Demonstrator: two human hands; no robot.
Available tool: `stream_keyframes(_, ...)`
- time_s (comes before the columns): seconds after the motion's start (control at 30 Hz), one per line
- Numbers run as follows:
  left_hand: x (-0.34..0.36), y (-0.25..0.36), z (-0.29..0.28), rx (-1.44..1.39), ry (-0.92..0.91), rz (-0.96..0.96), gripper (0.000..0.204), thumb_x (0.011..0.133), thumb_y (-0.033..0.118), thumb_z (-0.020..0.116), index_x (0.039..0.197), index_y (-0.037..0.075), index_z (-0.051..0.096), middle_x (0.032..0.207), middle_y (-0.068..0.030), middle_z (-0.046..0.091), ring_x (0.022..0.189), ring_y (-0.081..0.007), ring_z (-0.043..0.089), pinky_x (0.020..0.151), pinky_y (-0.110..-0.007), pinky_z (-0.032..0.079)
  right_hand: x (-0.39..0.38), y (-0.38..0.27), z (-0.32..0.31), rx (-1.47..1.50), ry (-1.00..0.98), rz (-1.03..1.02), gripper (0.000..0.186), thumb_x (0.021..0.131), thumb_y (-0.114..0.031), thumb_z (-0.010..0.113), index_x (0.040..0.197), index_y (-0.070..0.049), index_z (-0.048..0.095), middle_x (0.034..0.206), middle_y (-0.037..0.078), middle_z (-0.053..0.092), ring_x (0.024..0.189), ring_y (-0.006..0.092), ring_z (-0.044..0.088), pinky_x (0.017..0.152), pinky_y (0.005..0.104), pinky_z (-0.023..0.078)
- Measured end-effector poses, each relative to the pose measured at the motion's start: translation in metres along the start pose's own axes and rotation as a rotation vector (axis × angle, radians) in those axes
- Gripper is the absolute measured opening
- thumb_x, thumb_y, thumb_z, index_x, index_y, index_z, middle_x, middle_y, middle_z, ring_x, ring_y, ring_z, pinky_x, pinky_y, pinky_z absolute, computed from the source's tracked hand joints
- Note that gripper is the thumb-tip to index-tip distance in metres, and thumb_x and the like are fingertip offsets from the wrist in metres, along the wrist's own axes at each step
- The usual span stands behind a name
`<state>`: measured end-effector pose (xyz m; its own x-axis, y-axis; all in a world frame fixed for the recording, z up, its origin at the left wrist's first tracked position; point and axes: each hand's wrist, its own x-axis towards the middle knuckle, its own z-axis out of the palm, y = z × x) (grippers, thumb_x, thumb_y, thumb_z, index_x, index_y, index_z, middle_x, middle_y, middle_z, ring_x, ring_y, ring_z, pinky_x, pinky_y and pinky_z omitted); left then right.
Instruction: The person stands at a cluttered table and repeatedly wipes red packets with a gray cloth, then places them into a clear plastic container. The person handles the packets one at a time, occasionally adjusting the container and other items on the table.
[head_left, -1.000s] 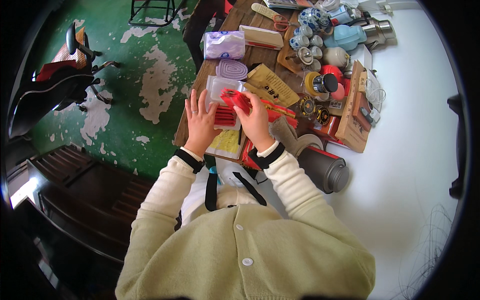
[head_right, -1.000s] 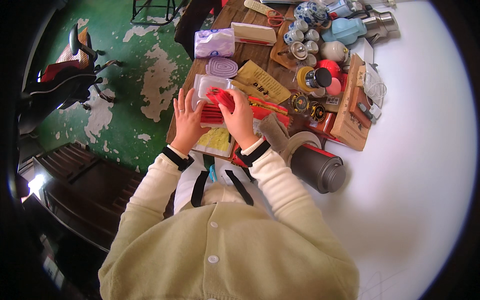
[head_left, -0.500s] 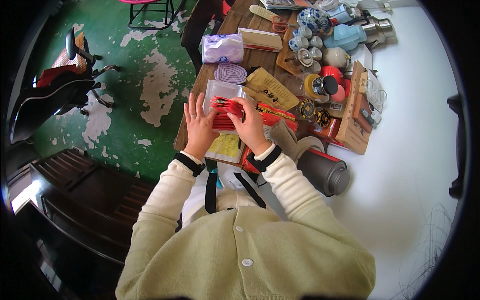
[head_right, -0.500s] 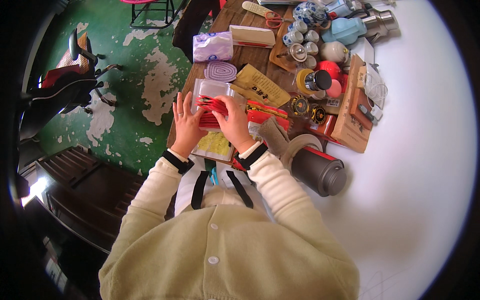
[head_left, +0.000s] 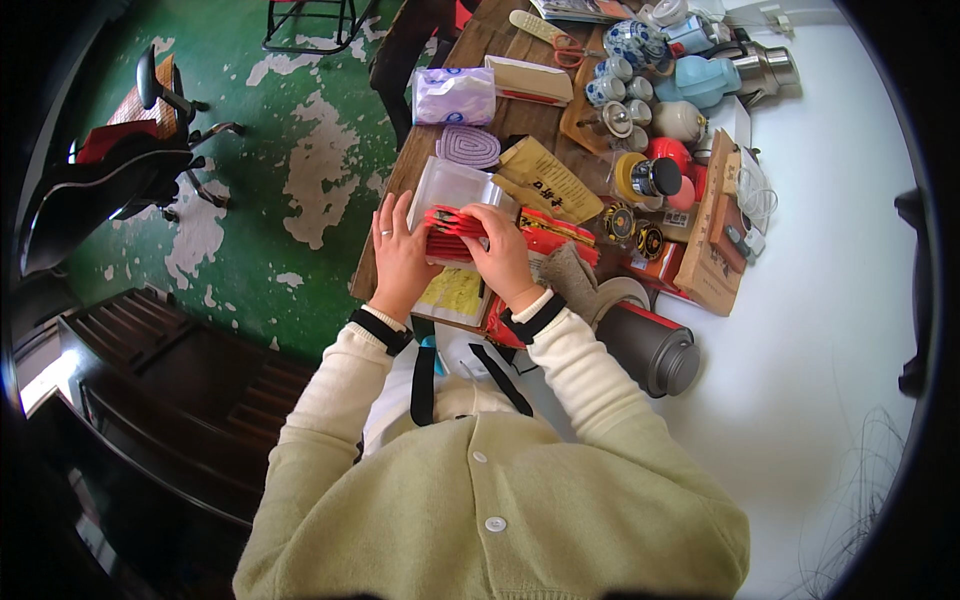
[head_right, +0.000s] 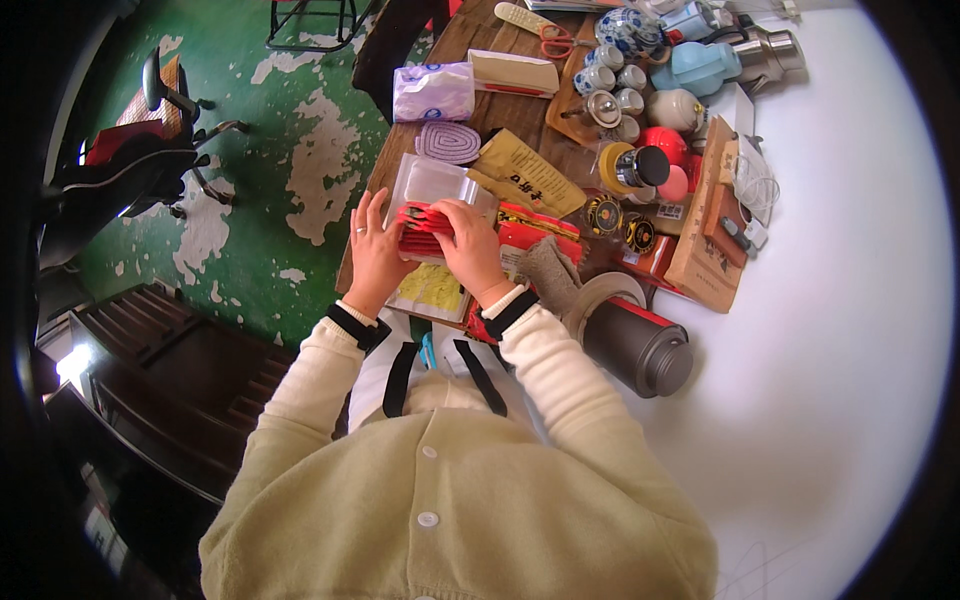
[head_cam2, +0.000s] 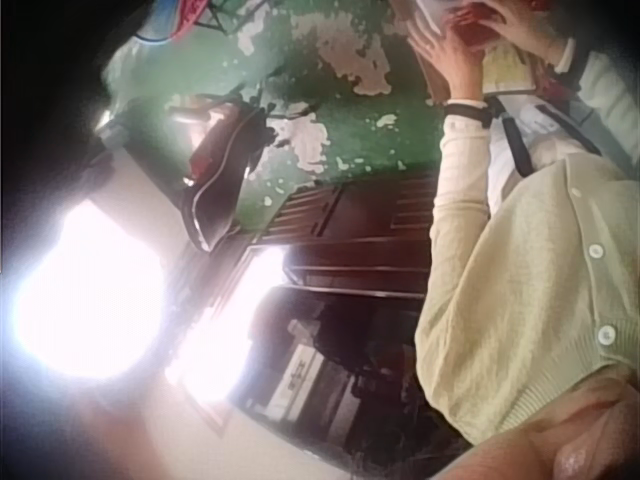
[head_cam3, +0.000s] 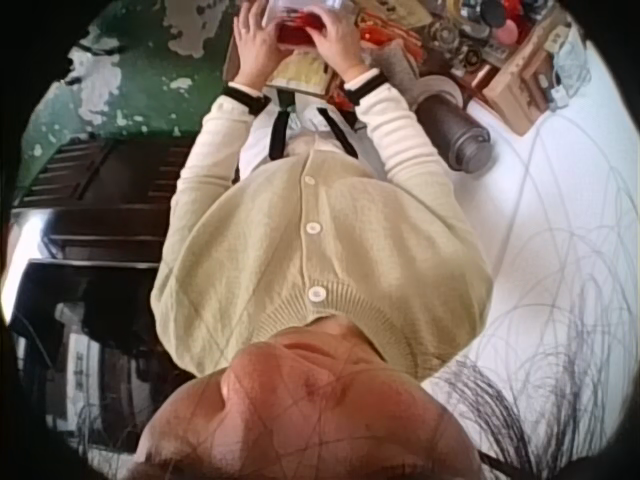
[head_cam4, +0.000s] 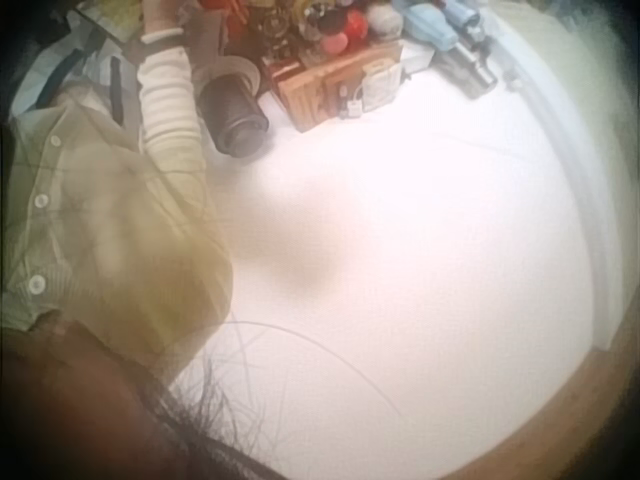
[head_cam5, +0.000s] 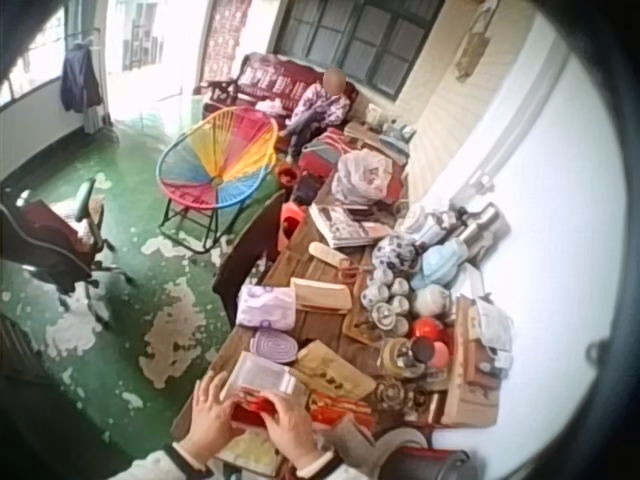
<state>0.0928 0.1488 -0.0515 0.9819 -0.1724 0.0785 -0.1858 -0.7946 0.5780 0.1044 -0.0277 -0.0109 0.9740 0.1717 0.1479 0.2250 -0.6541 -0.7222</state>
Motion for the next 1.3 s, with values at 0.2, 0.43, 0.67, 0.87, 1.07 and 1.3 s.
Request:
stream_keyframes(0.2, -0.006, -0.004, 0.001, -0.166, -0.027, -0.049, 0.077, 0.060, 0.013, 0.089, 0.130, 0.009, 0.057, 0.149, -0.0165, 0.043, 0.132, -0.0382, 0.049, 0.106, -0.044, 0.046, 0.001, 0.005, 0.000, -0.119, 0.014, -0.060, 0.038, 0.080, -0.002, 0.071, 0.117, -0.008, 0.063, 0.115, 0.011, 0.067, 0.106, 0.0343, 0.063, 0.089, 0.0432, 0.051)
stream_keyframes(0.43, -0.016, 0.001, -0.007, -0.390, -0.044, -0.132, 0.082, 0.066, 0.022, 0.092, 0.136, 0.009, 0.051, 0.143, -0.0167, 0.049, 0.126, -0.0377, 0.055, 0.100, -0.042, 0.050, 0.002, 0.007, 0.002, -0.182, 0.014, -0.078, 0.038, 0.080, -0.004, 0.070, 0.117, -0.009, 0.064, 0.114, 0.009, 0.067, 0.105, 0.0328, 0.063, 0.090, 0.0428, 0.051)
stream_keyframes(0.67, -0.001, 0.003, -0.016, -0.246, 0.219, 0.035, 0.049, 0.073, 0.014, 0.086, 0.118, 0.010, 0.066, 0.129, -0.0131, 0.056, 0.111, -0.0333, 0.059, 0.094, -0.040, 0.051, 0.004, 0.009, 0.003, -0.190, -0.013, -0.062, 0.041, 0.079, -0.002, 0.073, 0.118, -0.009, 0.065, 0.116, 0.011, 0.067, 0.106, 0.0338, 0.063, 0.092, 0.0424, 0.051)
stream_keyframes(0.87, 0.015, 0.005, -0.024, -0.247, 0.214, 0.143, 0.029, 0.071, 0.005, 0.083, 0.099, 0.008, 0.074, 0.104, -0.0067, 0.066, 0.099, -0.0285, 0.061, 0.085, -0.040, 0.052, 0.005, 0.011, 0.005, -0.194, -0.009, -0.066, 0.043, 0.077, -0.001, 0.073, 0.118, -0.009, 0.066, 0.115, 0.010, 0.067, 0.106, 0.0335, 0.063, 0.091, 0.0429, 0.051)
stream_keyframes(1.07, 0.025, 0.003, -0.024, -0.316, 0.185, 0.174, 0.018, 0.076, 0.003, 0.077, 0.093, 0.006, 0.074, 0.094, -0.0075, 0.069, 0.085, -0.0286, 0.065, 0.076, -0.036, 0.054, 0.004, 0.009, 0.004, -0.178, -0.006, -0.059, 0.043, 0.075, -0.001, 0.073, 0.117, -0.011, 0.066, 0.113, 0.006, 0.067, 0.104, 0.0305, 0.063, 0.090, 0.0428, 0.050)
stream_keyframes(1.3, 0.027, -0.001, -0.022, -0.325, 0.124, 0.125, 0.010, 0.082, 0.005, 0.071, 0.092, 0.007, 0.072, 0.089, -0.0074, 0.068, 0.083, -0.0293, 0.067, 0.075, -0.038, 0.054, 0.006, 0.012, -0.002, -0.088, -0.057, -0.019, 0.048, 0.075, -0.003, 0.077, 0.121, -0.008, 0.065, 0.119, 0.010, 0.067, 0.109, 0.0324, 0.063, 0.093, 0.0406, 0.052)
